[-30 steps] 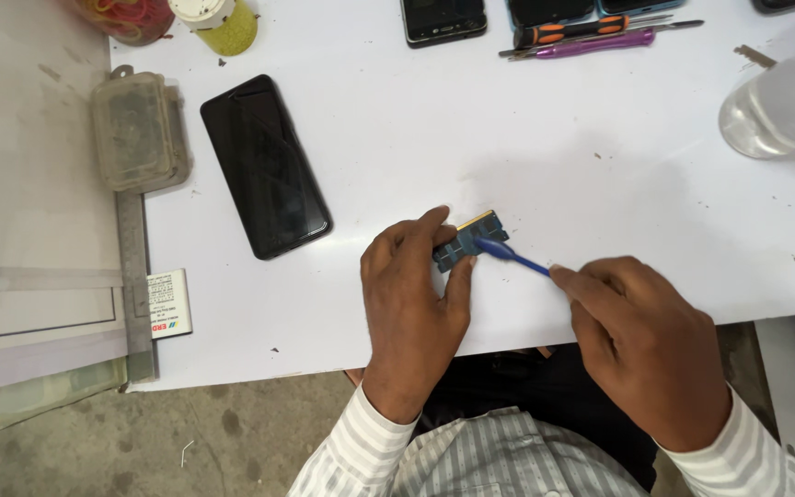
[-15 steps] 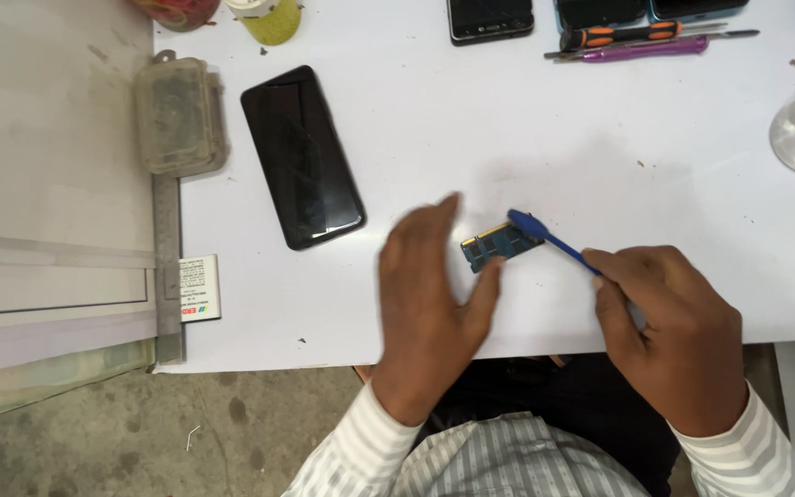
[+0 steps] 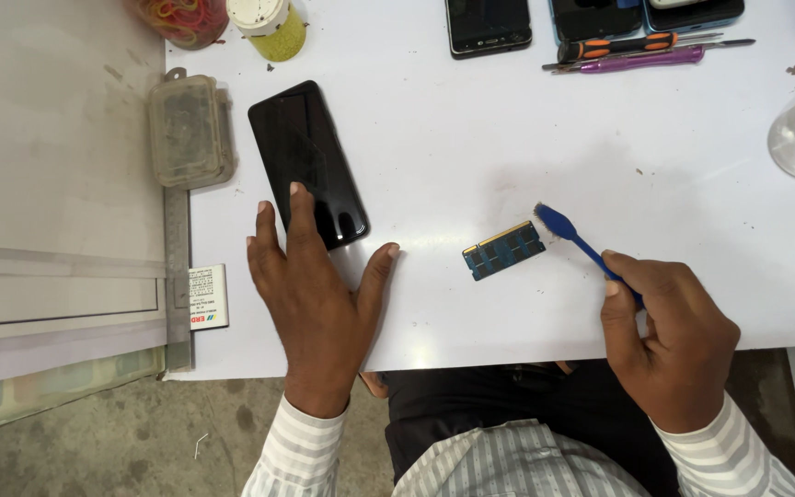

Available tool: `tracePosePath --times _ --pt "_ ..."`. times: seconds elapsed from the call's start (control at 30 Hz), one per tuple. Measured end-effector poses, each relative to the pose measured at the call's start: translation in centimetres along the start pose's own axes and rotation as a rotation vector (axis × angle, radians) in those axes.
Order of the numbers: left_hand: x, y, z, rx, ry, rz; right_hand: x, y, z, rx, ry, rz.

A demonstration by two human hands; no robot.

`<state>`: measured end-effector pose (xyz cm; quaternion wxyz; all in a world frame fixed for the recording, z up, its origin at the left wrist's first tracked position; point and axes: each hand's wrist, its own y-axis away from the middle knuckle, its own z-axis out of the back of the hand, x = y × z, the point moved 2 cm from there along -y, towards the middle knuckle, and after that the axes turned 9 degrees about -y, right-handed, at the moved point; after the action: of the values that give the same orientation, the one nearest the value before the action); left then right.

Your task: The person holds a RAM memory module in one hand and scrubs its surfaces with a blue toothbrush, rotating the module to brush different sides. They then apply liquid from a plastic bottle onto the module, brush it again, and finally use a soldering iron to work on the module's edge contacts.

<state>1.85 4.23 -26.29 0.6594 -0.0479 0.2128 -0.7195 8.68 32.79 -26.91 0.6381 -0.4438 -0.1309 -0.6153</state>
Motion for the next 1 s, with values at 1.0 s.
tracePosePath --times 1.0 --pt "-6.2 1.5 0.3 -0.05 0.405 -0.165 0.1 -0.3 -0.1 -0.031 0.012 0.044"
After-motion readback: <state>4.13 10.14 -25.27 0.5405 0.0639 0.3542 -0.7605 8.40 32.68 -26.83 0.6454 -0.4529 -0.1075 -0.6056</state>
